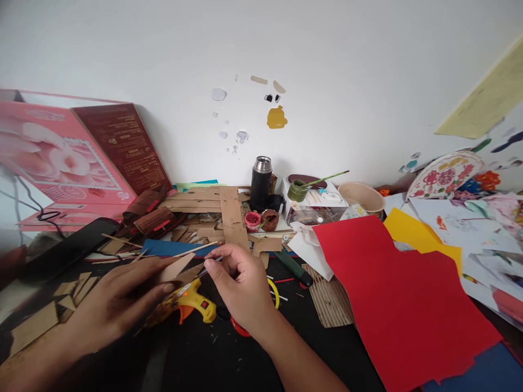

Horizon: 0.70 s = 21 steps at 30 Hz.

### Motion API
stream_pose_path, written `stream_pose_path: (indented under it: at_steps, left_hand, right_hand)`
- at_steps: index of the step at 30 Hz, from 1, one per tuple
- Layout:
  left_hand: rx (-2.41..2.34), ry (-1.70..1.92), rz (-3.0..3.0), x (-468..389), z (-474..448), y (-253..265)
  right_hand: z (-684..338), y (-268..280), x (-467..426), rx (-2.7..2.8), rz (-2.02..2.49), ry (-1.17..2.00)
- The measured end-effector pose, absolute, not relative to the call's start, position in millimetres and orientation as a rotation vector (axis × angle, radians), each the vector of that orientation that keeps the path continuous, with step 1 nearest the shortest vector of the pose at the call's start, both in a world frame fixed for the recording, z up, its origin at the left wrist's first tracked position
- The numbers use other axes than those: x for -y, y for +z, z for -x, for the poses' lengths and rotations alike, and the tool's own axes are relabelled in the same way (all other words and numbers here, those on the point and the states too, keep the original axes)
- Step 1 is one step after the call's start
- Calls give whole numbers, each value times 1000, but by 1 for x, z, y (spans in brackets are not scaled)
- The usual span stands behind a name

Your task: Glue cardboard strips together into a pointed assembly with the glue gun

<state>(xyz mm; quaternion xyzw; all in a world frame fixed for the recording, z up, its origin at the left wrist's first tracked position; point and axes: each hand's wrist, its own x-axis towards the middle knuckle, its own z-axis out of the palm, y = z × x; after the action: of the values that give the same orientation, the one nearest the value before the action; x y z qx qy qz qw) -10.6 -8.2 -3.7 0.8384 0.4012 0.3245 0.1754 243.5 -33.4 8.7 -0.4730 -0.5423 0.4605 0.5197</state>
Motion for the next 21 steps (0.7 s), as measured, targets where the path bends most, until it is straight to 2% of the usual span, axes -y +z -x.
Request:
stream_pose_path:
  at_steps: [15,21]
  left_hand:
    - [-1187,962,-2285,3,6,0]
    - [-1284,1159,-1929,0,6,0]
  right_hand:
    - [-244,2,30,1073,1083,1253]
    - [-242,1,25,985,1030,1348]
